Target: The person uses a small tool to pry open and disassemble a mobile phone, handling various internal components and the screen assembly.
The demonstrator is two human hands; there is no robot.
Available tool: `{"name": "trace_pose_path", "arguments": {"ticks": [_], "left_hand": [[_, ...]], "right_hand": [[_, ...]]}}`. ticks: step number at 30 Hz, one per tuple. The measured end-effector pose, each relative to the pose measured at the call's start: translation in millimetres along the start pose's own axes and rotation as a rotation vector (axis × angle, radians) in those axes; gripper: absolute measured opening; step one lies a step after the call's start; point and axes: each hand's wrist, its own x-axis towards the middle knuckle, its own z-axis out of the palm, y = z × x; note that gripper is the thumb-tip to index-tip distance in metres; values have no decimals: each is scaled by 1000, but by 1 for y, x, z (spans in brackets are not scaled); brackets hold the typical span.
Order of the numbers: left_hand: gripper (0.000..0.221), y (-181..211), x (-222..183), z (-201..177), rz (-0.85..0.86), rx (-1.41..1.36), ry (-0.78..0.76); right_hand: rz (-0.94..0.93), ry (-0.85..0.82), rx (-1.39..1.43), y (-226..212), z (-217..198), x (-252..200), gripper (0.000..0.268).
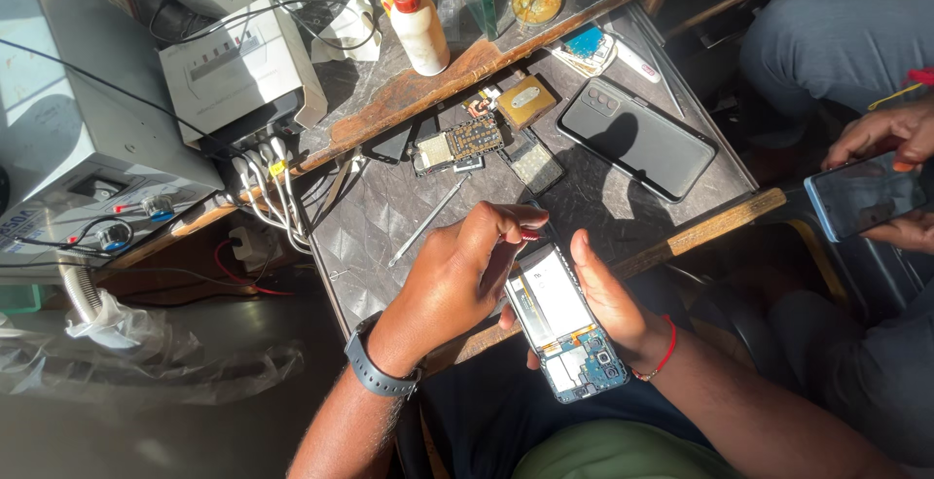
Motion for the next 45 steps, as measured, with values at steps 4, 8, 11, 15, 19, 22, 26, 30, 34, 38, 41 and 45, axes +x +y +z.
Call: {"name": "trace_pose_path", "arguments": {"ticks": [4, 8, 11, 15, 19, 22, 26, 30, 34, 38, 41, 45], "left_hand": [[26, 2, -2, -1, -99, 299, -3], [38, 7, -1, -11, 31, 215, -38], [32, 8, 1, -9, -103, 321, -78], [43, 8, 0, -12, 151, 82, 0], [29, 1, -7, -4, -93, 317, -48], [30, -2, -11, -5, 9, 221, -15], [32, -3, -13, -4, -13, 313, -28], [34, -1, -13, -9, 65, 204, -62], [30, -5, -13, -8, 0, 184, -29], [27, -8, -18, -3, -67, 53, -6], [29, -13, -21, -1, -62, 66, 56], [36, -16, -22, 2, -26, 232, 131]], "right_hand": [[8, 2, -23, -1, 1, -1, 81], [3, 71, -19, 0, 6, 2, 82], [-5, 52, -23, 1, 5, 3, 79], [1, -37, 11, 2, -2, 3, 83], [-24, -1, -30, 4, -2, 3, 83], [-24, 18, -40, 2, 3, 2, 83], [-15, 50, -65, 1, 9, 1, 82], [-22, 24, -74, -1, 8, 0, 84], [-33, 21, -93, 1, 6, 0, 81], [-32, -5, -28, 2, 5, 0, 82], [-34, 42, -100, 2, 7, 1, 82], [-33, 40, -92, 1, 12, 1, 83]]}}
